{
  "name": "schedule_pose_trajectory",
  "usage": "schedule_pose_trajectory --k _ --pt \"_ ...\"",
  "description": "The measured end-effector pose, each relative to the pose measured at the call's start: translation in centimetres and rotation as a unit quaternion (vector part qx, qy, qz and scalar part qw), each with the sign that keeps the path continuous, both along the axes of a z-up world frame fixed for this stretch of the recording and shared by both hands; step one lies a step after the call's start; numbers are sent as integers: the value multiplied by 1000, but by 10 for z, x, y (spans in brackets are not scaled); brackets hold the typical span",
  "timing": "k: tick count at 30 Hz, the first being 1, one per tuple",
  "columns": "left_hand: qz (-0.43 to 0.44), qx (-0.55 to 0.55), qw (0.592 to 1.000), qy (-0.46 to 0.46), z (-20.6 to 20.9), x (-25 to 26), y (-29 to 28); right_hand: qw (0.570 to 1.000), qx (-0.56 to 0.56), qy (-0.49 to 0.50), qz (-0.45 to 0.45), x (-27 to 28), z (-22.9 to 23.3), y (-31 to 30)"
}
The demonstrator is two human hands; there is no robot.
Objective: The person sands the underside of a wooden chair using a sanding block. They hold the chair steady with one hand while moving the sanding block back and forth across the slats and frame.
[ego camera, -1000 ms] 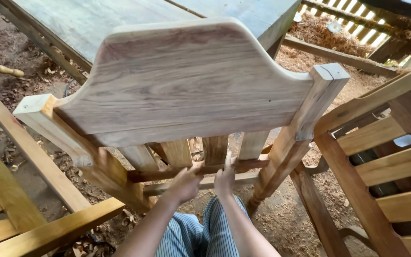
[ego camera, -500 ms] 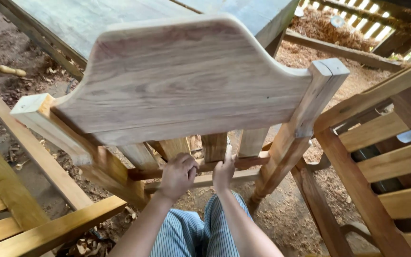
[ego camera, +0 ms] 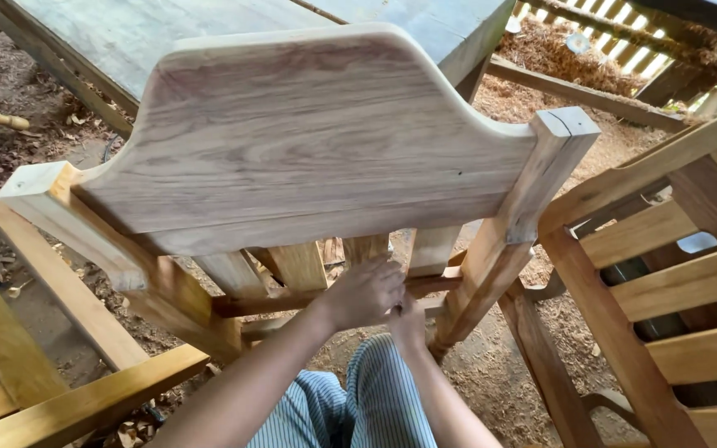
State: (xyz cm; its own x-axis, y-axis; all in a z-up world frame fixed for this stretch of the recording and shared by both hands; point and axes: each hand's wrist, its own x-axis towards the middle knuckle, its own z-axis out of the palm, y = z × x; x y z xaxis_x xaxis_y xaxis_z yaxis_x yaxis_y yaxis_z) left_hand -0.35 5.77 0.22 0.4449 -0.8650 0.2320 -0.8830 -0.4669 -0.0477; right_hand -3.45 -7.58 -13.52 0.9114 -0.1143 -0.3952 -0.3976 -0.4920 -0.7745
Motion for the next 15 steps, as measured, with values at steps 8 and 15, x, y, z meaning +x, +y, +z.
schedule_pose_trajectory --k 8,15 --pt "45 588 799 -114 27 5 -41 938 181 -192 -223 -60 -54 -44" --pt "75 579 808 -79 -92 9 -56 933 176 -221 -223 -93 -81 -91"
